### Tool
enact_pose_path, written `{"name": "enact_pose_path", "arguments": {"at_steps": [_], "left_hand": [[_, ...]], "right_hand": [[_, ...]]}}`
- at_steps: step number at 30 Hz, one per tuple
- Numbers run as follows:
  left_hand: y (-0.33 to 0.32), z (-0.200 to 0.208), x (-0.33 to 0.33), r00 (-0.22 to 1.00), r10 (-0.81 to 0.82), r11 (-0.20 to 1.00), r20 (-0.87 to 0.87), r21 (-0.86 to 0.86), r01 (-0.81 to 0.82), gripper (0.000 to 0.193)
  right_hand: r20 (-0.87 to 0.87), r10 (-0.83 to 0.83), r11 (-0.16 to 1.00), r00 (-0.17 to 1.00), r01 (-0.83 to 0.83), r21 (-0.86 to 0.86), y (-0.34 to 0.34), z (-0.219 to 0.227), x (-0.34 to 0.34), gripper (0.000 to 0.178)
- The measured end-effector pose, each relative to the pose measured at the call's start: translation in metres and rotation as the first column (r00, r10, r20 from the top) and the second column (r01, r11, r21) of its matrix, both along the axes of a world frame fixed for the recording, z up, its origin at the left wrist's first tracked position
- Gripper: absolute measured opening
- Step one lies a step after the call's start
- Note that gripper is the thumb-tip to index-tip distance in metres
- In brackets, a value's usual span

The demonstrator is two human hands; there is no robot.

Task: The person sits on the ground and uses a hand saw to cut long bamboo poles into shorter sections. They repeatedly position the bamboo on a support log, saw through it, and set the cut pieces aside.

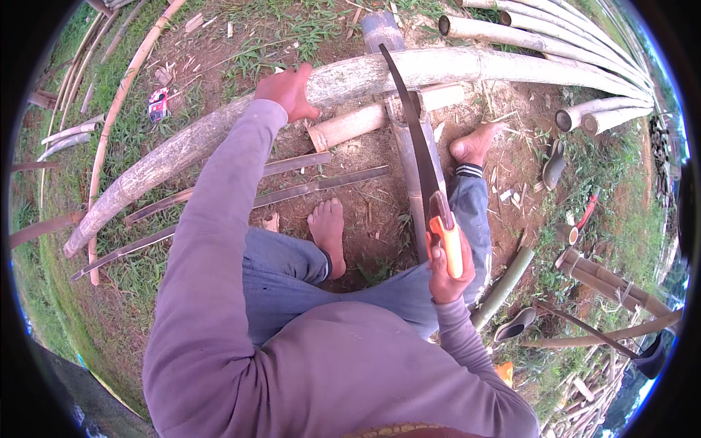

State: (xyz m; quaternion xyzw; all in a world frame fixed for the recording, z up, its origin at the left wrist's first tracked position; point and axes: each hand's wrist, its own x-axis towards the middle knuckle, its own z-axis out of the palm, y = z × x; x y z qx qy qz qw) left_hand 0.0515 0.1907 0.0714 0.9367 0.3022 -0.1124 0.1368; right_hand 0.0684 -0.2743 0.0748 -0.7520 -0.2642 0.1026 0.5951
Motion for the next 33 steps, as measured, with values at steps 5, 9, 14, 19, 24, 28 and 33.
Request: {"name": "enact_pose_path", "arguments": {"at_steps": [5,9,14,19,24,28,33], "left_hand": [[-0.010,-0.008,0.001,0.998,0.000,0.998,0.066,0.065,-0.005,0.097],[-0.002,0.004,0.007,1.000,-0.006,1.000,-0.005,0.024,0.006,0.097],[0.003,0.000,-0.006,1.000,0.009,1.000,0.019,-0.023,-0.009,0.086],[0.002,-0.005,0.002,0.999,0.002,0.999,0.038,0.054,-0.004,0.098],[-0.004,0.000,0.013,1.000,-0.011,1.000,0.018,0.027,0.010,0.098],[0.006,-0.003,0.001,0.998,-0.025,0.999,0.051,0.043,0.022,0.090],[0.001,-0.010,-0.003,0.998,-0.007,0.998,0.059,0.064,0.003,0.089]], "right_hand": [[0.182,-0.024,0.999,0.983,0.015,0.051,0.127,-0.017,0.086,0.042],[-0.074,0.049,0.996,0.996,-0.043,0.083,0.212,0.020,0.130,0.041],[0.096,0.021,1.000,0.995,-0.022,0.010,0.061,-0.005,0.040,0.049],[0.157,0.027,0.997,0.987,-0.038,0.069,0.038,-0.006,0.025,0.048],[-0.002,0.017,0.997,1.000,-0.017,0.077,0.214,0.021,0.134,0.040],[-0.052,0.013,0.993,0.999,-0.007,0.116,0.152,-0.008,0.091,0.046],[0.004,0.020,0.999,1.000,-0.020,0.029,0.015,-0.016,0.009,0.048]]}}
